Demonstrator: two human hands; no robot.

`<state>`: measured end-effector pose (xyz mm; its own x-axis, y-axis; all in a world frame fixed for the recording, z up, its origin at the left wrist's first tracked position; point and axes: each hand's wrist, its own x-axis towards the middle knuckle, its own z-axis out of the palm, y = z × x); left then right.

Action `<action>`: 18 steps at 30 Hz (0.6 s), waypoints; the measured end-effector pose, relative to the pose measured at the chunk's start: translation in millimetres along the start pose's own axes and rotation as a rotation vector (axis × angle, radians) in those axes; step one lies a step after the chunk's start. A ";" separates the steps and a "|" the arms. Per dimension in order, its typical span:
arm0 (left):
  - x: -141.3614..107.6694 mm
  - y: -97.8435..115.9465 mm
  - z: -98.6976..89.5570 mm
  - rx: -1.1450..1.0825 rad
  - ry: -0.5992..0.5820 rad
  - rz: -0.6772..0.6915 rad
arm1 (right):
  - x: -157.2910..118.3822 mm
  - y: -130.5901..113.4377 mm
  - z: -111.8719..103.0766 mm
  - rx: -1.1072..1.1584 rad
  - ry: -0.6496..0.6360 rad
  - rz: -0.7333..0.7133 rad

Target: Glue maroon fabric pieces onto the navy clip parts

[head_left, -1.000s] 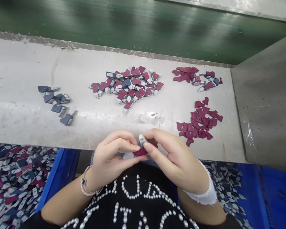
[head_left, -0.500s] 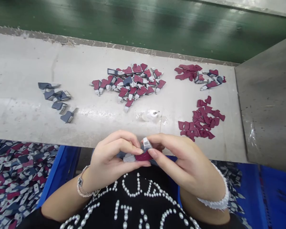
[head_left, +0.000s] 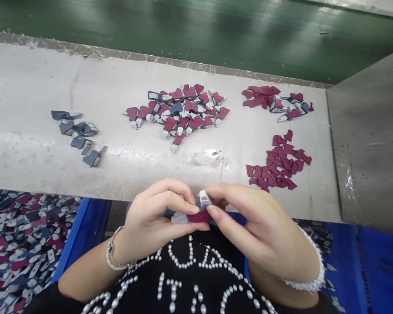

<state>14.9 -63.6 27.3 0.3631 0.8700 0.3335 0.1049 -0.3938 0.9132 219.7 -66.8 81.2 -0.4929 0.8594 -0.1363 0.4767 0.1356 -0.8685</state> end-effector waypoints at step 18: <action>-7.8 -9.2 2.6 0.053 0.127 -0.045 | -1.0 4.5 17.0 0.047 0.088 0.012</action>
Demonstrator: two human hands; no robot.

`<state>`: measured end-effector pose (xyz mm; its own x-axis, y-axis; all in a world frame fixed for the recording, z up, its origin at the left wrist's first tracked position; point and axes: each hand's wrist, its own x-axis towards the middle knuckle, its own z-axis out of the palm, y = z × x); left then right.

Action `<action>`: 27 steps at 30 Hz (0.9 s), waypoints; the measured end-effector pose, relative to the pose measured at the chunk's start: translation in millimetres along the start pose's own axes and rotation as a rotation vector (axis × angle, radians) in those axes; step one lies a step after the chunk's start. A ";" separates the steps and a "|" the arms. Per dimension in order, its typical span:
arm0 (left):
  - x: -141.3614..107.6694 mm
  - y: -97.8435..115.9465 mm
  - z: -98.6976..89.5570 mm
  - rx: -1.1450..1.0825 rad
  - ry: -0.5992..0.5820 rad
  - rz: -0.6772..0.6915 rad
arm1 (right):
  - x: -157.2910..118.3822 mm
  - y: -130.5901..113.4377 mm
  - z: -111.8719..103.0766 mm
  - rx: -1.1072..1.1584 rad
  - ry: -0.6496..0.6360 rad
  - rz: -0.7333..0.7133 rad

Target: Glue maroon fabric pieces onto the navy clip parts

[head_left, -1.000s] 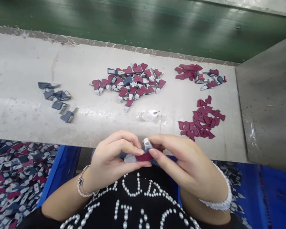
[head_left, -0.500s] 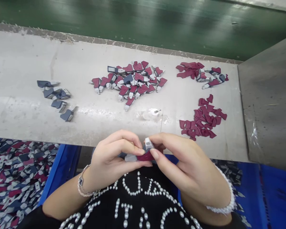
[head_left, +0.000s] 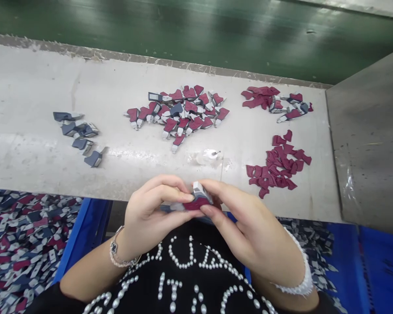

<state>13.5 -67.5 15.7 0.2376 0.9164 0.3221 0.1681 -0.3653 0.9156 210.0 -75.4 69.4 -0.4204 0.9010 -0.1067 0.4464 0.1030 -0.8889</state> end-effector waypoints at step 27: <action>14.2 -14.5 -9.4 -0.185 -0.302 -0.451 | 10.8 3.1 13.0 -0.240 -0.080 0.028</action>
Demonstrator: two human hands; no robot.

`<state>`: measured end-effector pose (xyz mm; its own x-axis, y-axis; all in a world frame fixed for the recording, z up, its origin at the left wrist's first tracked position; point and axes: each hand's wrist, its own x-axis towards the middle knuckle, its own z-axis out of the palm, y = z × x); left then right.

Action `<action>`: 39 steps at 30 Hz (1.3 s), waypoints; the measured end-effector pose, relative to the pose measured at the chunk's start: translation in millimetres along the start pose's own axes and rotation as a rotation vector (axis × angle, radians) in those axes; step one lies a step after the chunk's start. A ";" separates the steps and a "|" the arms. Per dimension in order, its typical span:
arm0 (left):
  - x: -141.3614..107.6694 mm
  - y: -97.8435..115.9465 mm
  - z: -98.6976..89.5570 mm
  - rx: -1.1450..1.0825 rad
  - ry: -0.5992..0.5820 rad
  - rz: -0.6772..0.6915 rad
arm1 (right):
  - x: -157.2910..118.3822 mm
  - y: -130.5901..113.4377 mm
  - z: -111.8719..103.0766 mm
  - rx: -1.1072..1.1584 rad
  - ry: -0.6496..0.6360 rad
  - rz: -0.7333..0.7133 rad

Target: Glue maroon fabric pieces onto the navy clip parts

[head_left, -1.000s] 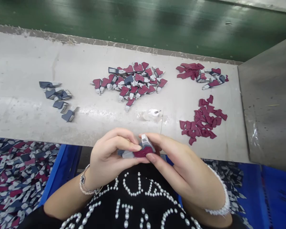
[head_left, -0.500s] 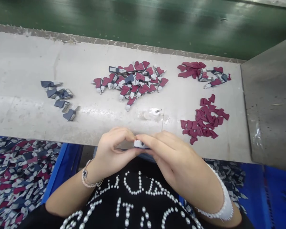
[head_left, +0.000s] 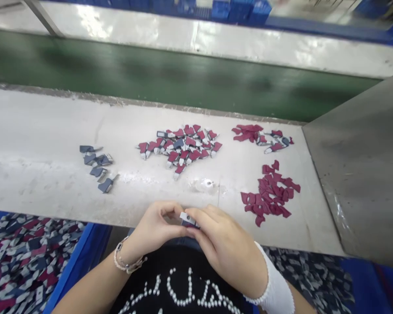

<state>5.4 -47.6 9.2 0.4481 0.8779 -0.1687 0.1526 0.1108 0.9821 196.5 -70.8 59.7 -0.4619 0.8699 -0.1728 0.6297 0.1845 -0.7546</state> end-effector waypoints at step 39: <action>-0.8 -2.9 -14.0 -0.785 -0.042 -0.189 | -21.5 72.3 -28.9 0.993 0.229 0.024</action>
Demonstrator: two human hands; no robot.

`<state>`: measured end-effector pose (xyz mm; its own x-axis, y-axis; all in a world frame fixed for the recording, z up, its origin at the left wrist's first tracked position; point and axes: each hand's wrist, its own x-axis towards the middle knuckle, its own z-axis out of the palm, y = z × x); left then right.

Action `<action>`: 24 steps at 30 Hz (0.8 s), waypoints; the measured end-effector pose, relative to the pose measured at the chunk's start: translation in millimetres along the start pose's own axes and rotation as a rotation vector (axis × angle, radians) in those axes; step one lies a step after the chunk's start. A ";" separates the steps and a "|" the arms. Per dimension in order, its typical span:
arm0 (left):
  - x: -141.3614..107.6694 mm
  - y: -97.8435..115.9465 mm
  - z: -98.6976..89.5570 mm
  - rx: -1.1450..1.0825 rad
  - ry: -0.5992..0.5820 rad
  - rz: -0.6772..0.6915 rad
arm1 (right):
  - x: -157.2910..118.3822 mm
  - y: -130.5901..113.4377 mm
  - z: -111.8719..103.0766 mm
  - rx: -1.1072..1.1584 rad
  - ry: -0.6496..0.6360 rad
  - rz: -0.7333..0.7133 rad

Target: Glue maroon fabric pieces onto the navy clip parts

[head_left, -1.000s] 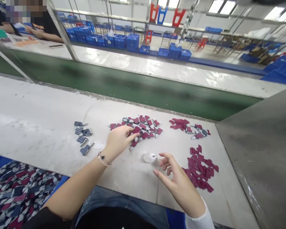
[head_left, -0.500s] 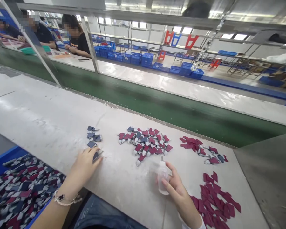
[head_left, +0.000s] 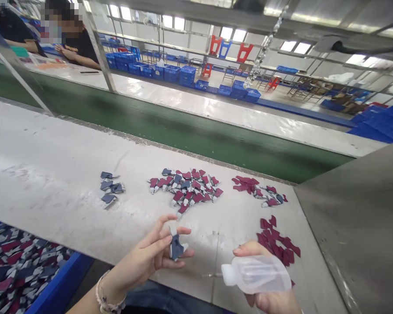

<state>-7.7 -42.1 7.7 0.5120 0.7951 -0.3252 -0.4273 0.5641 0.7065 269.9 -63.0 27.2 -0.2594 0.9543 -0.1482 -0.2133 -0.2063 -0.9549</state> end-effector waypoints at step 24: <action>-9.9 -24.1 24.6 0.898 0.107 0.400 | 3.8 -39.1 76.9 -0.662 0.057 -0.185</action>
<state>15.9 -69.1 9.3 0.3645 0.9310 0.0175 0.1929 -0.0939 0.9767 204.9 -67.9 83.7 -0.2207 0.9747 0.0364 0.3751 0.1193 -0.9193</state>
